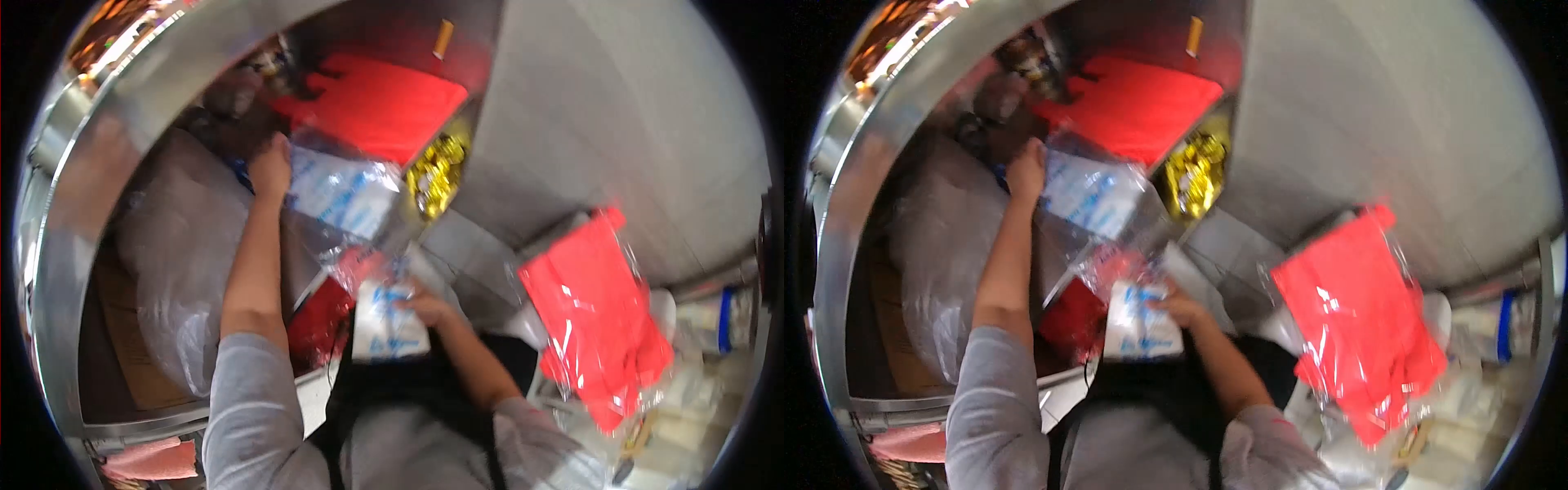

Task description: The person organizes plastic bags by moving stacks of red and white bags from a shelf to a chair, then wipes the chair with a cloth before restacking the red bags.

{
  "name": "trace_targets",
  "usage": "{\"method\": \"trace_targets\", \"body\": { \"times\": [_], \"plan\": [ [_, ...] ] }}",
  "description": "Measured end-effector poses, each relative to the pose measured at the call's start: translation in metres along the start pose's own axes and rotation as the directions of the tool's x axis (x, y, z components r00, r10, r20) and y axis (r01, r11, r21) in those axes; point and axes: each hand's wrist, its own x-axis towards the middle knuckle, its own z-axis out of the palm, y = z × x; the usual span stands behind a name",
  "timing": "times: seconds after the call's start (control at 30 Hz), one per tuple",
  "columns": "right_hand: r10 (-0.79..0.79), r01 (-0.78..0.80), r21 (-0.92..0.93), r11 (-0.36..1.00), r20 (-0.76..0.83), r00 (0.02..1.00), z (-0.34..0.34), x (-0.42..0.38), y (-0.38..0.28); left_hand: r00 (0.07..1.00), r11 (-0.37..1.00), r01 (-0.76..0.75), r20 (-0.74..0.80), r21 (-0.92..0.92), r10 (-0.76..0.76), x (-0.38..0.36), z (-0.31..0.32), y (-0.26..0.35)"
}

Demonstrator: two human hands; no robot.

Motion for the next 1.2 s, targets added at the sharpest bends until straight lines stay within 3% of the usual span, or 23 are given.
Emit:
{"method": "trace_targets", "body": {
  "times": [0.07, 0.13, 0.17, 0.2, 0.27, 0.33, 0.43, 0.53, 0.57, 0.6, 0.63, 0.67, 0.7, 0.77, 0.8, 0.83, 0.87, 0.93, 1.03, 1.07, 1.1, 1.17, 1.2],
  "plan": [
    [0.02, 0.0, -0.328, 0.945, 0.057, 0.998, 0.008, 0.057, 0.011, 0.994, 0.995, -0.051, -0.087, 0.083, 0.058, 0.002, -0.009, -0.008],
    [0.285, -0.24, -0.315, 0.918, 0.104, 0.953, 0.018, 0.051, 0.003, 0.99, 0.989, 0.106, 0.108, -0.104, -0.095, 0.001, -0.028, -0.005],
    [0.329, -0.262, -0.297, 0.918, 0.201, 0.923, 0.01, 0.055, 0.012, 0.992, 0.982, 0.071, 0.115, -0.176, -0.051, 0.003, -0.021, -0.015],
    [0.255, -0.211, -0.317, 0.925, 0.103, 0.961, 0.015, 0.048, 0.005, 0.994, 0.967, 0.031, 0.108, -0.254, -0.003, 0.014, -0.014, -0.029],
    [0.141, -0.155, -0.323, 0.933, -0.065, 0.988, 0.031, 0.025, 0.005, 0.989, 0.989, 0.048, 0.147, -0.141, -0.027, 0.031, -0.028, -0.02],
    [0.022, -0.088, -0.364, 0.927, -0.181, 0.983, 0.034, 0.02, 0.002, 0.992, 0.993, -0.117, -0.049, 0.015, 0.118, 0.039, -0.059, 0.008],
    [-0.033, -0.005, -0.264, 0.965, -0.14, 0.99, 0.033, -0.002, -0.008, 0.95, 0.955, -0.286, -0.157, -0.081, 0.271, 0.042, -0.086, 0.051],
    [-0.202, 0.105, -0.59, 0.801, -0.1, 0.974, 0.04, -0.054, -0.068, 0.942, 0.887, -0.335, -0.078, -0.318, 0.328, 0.04, -0.099, 0.096],
    [-0.356, 0.205, -0.648, 0.733, -0.109, 0.928, 0.049, -0.086, -0.106, 0.92, 0.849, -0.391, -0.113, -0.357, 0.376, 0.035, -0.106, 0.116],
    [-0.456, 0.115, -0.773, 0.624, -0.241, 0.857, 0.05, -0.119, -0.138, 0.906, 0.828, -0.42, -0.123, -0.371, 0.404, 0.03, -0.105, 0.131],
    [-0.622, 0.194, -0.714, 0.673, -0.405, 0.67, 0.039, -0.155, -0.153, 0.897, 0.818, -0.439, -0.134, -0.371, 0.421, 0.023, -0.108, 0.146],
    [-0.577, 0.323, -0.479, 0.816, -0.656, 0.486, 0.032, -0.184, -0.172, 0.886, 0.808, -0.462, -0.144, -0.366, 0.441, 0.023, -0.111, 0.151],
    [-0.573, 0.34, -0.461, 0.82, -0.68, 0.458, 0.02, -0.221, -0.198, 0.871, 0.794, -0.489, -0.158, -0.361, 0.464, 0.024, -0.113, 0.153],
    [-0.757, 0.284, -0.704, 0.651, -0.633, 0.162, -0.013, -0.261, -0.229, 0.945, 0.836, -0.325, -0.118, -0.442, 0.306, 0.018, -0.125, 0.145],
    [-0.754, 0.205, -0.727, 0.655, -0.646, 0.118, -0.031, -0.272, -0.234, 0.97, 0.842, -0.242, -0.097, -0.482, 0.223, 0.014, -0.132, 0.14],
    [-0.796, -0.259, -0.772, 0.58, -0.605, 0.02, -0.061, -0.286, -0.23, 0.997, 0.871, -0.073, -0.057, -0.485, 0.052, 0.005, -0.137, 0.133],
    [-0.899, -0.604, -0.724, 0.333, -0.437, 0.028, -0.09, -0.295, -0.216, 0.992, 0.895, -0.08, -0.118, -0.439, 0.031, -0.009, -0.142, 0.128],
    [-0.98, -0.923, -0.379, 0.061, -0.197, 0.017, -0.053, -0.274, -0.216, 0.97, 0.937, -0.081, -0.242, -0.341, -0.004, -0.047, -0.144, 0.12],
    [-0.999, -0.648, -0.761, 0.024, 0.002, -0.039, 0.014, -0.231, -0.214, 0.988, 0.979, -0.13, -0.104, -0.156, 0.115, -0.104, -0.134, 0.111],
    [-0.997, -0.36, -0.931, 0.058, -0.071, 0.022, 0.037, -0.204, -0.191, 0.984, 0.984, -0.177, -0.031, -0.034, 0.176, -0.121, -0.132, 0.112],
    [-0.952, 0.028, -0.996, 0.082, -0.07, 0.298, 0.043, -0.181, -0.153, 0.977, 0.978, -0.206, 0.042, -0.042, 0.208, -0.133, -0.132, 0.111],
    [-0.716, 0.051, -0.998, 0.034, 0.011, 0.698, 0.054, -0.12, -0.131, 0.946, 0.962, -0.262, 0.18, -0.073, 0.271, -0.147, -0.128, 0.108],
    [-0.599, 0.031, -0.958, 0.287, -0.154, 0.786, 0.038, -0.089, -0.106, 0.941, 0.968, -0.24, 0.225, -0.076, 0.251, -0.151, -0.124, 0.103]
  ]
}}
